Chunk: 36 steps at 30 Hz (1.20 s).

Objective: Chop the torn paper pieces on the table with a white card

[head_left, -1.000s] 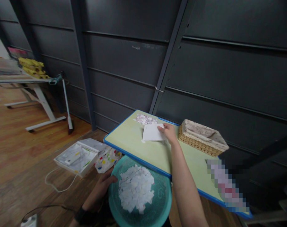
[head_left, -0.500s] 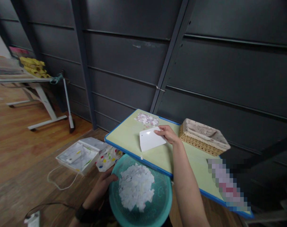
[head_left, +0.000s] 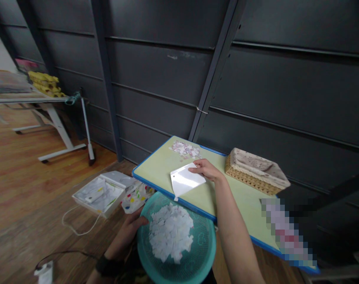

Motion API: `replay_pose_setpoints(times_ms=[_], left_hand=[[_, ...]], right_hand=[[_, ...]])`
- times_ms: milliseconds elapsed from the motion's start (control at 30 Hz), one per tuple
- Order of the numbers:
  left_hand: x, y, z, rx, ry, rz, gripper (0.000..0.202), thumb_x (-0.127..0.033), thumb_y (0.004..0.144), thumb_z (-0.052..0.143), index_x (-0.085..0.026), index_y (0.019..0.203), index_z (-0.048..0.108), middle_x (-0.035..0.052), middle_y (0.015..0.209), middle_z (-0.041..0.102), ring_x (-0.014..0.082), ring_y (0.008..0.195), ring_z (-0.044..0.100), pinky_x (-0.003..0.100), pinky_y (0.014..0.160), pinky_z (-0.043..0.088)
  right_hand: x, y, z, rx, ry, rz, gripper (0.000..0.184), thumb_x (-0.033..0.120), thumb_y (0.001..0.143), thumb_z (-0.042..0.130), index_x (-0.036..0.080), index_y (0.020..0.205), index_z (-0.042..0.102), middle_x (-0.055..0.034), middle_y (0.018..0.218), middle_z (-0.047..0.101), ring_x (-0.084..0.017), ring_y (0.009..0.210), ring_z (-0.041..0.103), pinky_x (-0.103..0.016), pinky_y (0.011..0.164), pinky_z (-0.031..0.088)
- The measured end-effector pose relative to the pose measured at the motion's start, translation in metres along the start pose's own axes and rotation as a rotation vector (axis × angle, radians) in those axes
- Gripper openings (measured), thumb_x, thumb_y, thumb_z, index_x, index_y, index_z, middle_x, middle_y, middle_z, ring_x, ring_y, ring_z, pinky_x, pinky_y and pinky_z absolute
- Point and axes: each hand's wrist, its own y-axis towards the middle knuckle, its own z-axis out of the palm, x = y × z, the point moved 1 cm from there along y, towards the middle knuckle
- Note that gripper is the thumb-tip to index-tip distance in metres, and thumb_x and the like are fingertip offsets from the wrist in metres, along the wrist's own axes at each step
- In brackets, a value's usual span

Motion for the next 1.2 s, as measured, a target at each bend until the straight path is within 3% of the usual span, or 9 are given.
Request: replay_pose_setpoints(times_ms=[100, 300, 367, 733, 900, 1000, 1067, 1133, 1200], left_hand=[[-0.001, -0.001, 0.001, -0.003, -0.022, 0.011, 0.051, -0.019, 0.062, 0.065, -0.019, 0.113, 0.068, 0.0079, 0.11, 0.075, 0.0311, 0.105, 0.065, 0.042, 0.091, 0.05], [-0.001, -0.001, -0.001, -0.049, 0.012, -0.027, 0.051, -0.017, 0.063, 0.063, -0.02, 0.113, 0.068, 0.0068, 0.103, 0.078, 0.0305, 0.102, 0.067, 0.041, 0.088, 0.052], [-0.001, 0.0, -0.002, -0.04, 0.019, -0.02, 0.051, -0.017, 0.065, 0.062, -0.02, 0.116, 0.067, 0.0066, 0.103, 0.077, 0.0305, 0.105, 0.066, 0.041, 0.089, 0.051], [-0.006, -0.004, 0.0, -0.013, 0.041, -0.028, 0.05, -0.017, 0.067, 0.06, -0.021, 0.116, 0.066, 0.0049, 0.103, 0.078, 0.0304, 0.105, 0.065, 0.04, 0.089, 0.051], [-0.008, -0.007, 0.003, -0.042, 0.034, -0.024, 0.051, -0.02, 0.063, 0.064, -0.021, 0.114, 0.068, 0.006, 0.1, 0.078, 0.032, 0.1, 0.067, 0.041, 0.084, 0.053], [-0.007, -0.005, 0.001, -0.037, 0.035, -0.014, 0.052, -0.02, 0.062, 0.064, -0.02, 0.114, 0.068, 0.0074, 0.103, 0.077, 0.0323, 0.103, 0.066, 0.041, 0.085, 0.052], [-0.007, -0.003, -0.001, -0.018, 0.034, -0.013, 0.053, -0.02, 0.062, 0.065, -0.019, 0.114, 0.068, 0.0082, 0.104, 0.077, 0.0325, 0.104, 0.065, 0.041, 0.085, 0.052], [-0.006, -0.003, -0.002, 0.001, 0.035, -0.023, 0.053, -0.021, 0.062, 0.065, -0.019, 0.116, 0.067, 0.008, 0.102, 0.077, 0.0323, 0.102, 0.066, 0.041, 0.084, 0.052], [-0.006, -0.003, -0.002, 0.009, 0.037, -0.038, 0.054, -0.021, 0.062, 0.066, -0.02, 0.116, 0.066, 0.0072, 0.099, 0.078, 0.0314, 0.098, 0.067, 0.041, 0.081, 0.053]], right_hand=[[0.001, 0.002, 0.003, -0.012, 0.067, -0.013, 0.038, 0.042, 0.05, 0.081, 0.014, 0.07, 0.064, 0.0007, 0.058, 0.06, -0.01, 0.048, 0.049, -0.021, 0.044, 0.031], [-0.013, 0.014, -0.024, -0.702, 0.225, -0.195, 0.036, 0.044, 0.049, 0.077, 0.016, 0.066, 0.062, 0.0004, 0.06, 0.061, -0.013, 0.053, 0.051, -0.024, 0.05, 0.035], [-0.02, 0.017, -0.031, -0.809, 0.181, -0.175, 0.037, 0.046, 0.05, 0.075, 0.016, 0.067, 0.064, -0.0001, 0.061, 0.062, -0.015, 0.055, 0.052, -0.025, 0.05, 0.036], [-0.015, 0.015, -0.022, -0.632, 0.009, -0.061, 0.032, 0.04, 0.049, 0.074, 0.014, 0.066, 0.065, -0.0001, 0.057, 0.059, -0.013, 0.051, 0.048, -0.024, 0.047, 0.03], [0.0, 0.005, -0.002, -0.325, 0.03, -0.02, 0.031, 0.041, 0.052, 0.075, 0.015, 0.06, 0.06, 0.0008, 0.052, 0.056, -0.011, 0.046, 0.046, -0.023, 0.044, 0.029], [0.005, 0.002, 0.009, -0.086, 0.042, 0.004, 0.035, 0.043, 0.051, 0.078, 0.015, 0.066, 0.063, 0.0003, 0.055, 0.059, -0.011, 0.048, 0.049, -0.022, 0.044, 0.031], [0.005, 0.003, 0.011, -0.012, 0.072, 0.006, 0.039, 0.044, 0.05, 0.079, 0.015, 0.072, 0.065, -0.0012, 0.06, 0.062, -0.012, 0.051, 0.052, -0.022, 0.046, 0.034], [0.003, 0.006, 0.004, -0.17, 0.119, -0.064, 0.041, 0.046, 0.052, 0.077, 0.016, 0.076, 0.065, -0.002, 0.065, 0.063, -0.014, 0.055, 0.053, -0.023, 0.049, 0.036], [-0.001, 0.008, -0.011, -0.556, 0.126, -0.174, 0.039, 0.049, 0.056, 0.071, 0.016, 0.076, 0.063, -0.0016, 0.067, 0.063, -0.014, 0.058, 0.052, -0.024, 0.051, 0.036]])
